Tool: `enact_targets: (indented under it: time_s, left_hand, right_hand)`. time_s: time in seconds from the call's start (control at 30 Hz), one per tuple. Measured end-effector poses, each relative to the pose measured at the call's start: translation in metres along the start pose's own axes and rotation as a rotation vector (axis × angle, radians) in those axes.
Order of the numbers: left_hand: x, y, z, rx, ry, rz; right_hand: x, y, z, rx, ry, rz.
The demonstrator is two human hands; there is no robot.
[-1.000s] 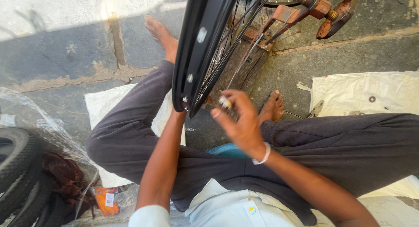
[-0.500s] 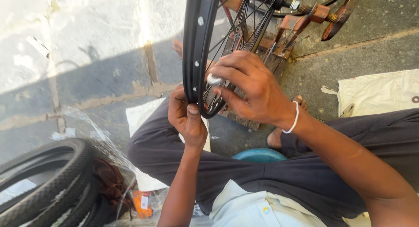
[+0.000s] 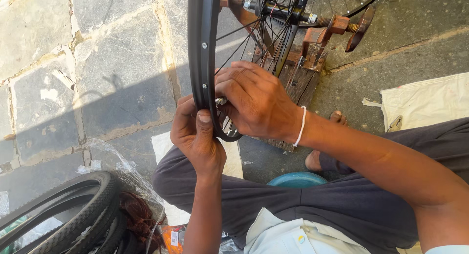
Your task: The person inserts spokes into a bicycle wheel rim and threads nipples onto them by hand while sitting on a low stool.
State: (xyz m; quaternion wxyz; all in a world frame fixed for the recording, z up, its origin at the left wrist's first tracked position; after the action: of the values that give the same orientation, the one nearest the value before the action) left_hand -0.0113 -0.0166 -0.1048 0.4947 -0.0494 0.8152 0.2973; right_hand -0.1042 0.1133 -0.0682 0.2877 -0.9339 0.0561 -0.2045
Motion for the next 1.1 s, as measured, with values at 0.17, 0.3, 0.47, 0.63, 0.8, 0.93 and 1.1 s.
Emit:
enact_targets:
  time_s: [0.17, 0.3, 0.47, 0.63, 0.8, 0.93, 1.1]
  left_hand:
    - [-0.006, 0.001, -0.003, 0.031, -0.001, 0.027]
    - [-0.007, -0.011, -0.009, -0.035, 0.03, 0.239]
    - [0.012, -0.016, -0.002, 0.031, 0.134, -0.063]
    - [0.026, -0.02, 0.008, -0.013, 0.058, -0.051]
    - [0.017, -0.016, 0.006, 0.029, 0.083, -0.087]
    - [0.014, -0.012, 0.003, 0.012, 0.044, -0.031]
    - [0.014, -0.012, 0.001, 0.021, 0.014, 0.021]
  right_hand:
    - [-0.027, -0.002, 0.005, 0.239, 0.262, -0.153]
    - [-0.031, -0.014, 0.01, -0.014, 0.287, -0.141]
    - [-0.018, -0.008, 0.017, 0.044, 0.027, 0.03]
    - [-0.028, -0.005, 0.009, 0.172, 0.051, -0.201]
    - [-0.029, -0.004, -0.014, 0.502, 0.012, -0.34]
    - [-0.028, 0.0, -0.016, 0.553, 0.031, -0.265]
    - [-0.021, 0.019, 0.008, 0.097, -0.077, -0.061]
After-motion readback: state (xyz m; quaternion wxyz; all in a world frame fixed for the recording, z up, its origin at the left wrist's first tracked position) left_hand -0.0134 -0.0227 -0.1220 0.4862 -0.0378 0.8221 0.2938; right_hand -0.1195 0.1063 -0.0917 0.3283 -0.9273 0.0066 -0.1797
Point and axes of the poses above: each hand's wrist, its own z-axis away from the middle knuckle, its own y-axis out of the palm, x = y × z, the point moved 3 cm from there along -z, towards the middle knuckle, and after that the axes turned 13 degrees about z, right-handed, at the moved point
